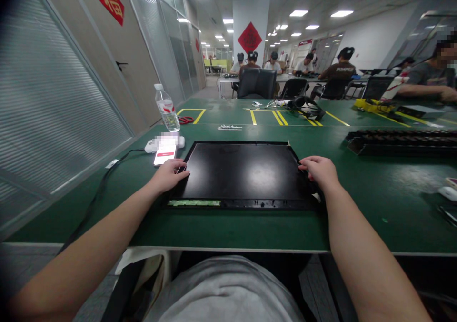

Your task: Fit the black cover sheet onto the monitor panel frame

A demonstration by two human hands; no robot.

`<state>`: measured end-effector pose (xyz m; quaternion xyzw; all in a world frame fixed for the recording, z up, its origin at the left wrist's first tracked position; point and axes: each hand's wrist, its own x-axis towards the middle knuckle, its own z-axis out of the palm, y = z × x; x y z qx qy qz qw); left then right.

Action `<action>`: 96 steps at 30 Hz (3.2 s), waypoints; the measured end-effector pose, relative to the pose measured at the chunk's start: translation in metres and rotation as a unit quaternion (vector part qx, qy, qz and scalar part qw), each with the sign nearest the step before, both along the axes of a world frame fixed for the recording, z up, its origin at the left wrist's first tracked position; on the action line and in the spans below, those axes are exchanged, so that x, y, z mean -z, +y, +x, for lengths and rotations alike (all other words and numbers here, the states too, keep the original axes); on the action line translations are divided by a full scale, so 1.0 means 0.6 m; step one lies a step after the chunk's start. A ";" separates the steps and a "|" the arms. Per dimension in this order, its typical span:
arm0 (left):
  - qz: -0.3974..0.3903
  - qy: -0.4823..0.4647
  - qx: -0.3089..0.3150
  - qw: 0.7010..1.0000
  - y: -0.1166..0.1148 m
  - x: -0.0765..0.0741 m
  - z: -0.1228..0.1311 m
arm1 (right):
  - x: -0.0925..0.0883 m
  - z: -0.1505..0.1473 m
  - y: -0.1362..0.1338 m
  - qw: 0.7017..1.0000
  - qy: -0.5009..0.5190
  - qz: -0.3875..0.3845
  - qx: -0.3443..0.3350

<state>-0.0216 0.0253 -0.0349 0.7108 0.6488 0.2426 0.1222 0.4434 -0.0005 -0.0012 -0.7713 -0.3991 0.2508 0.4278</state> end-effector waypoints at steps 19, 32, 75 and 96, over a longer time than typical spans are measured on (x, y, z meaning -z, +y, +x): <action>-0.010 0.009 0.014 1.000 0.001 -0.002 -0.003 | 0.010 0.012 0.005 1.000 -0.002 0.011 -0.012; 0.002 -0.024 0.037 0.999 -0.004 -0.003 -0.001 | 0.010 0.008 0.004 0.999 -0.050 0.000 -0.012; -0.001 -0.013 0.352 0.936 -0.041 -0.042 0.007 | 0.021 0.015 0.011 0.997 -0.074 0.006 -0.022; -0.045 -0.004 0.385 0.922 -0.047 -0.058 -0.007 | 0.027 0.020 0.015 0.994 -0.105 0.014 -0.025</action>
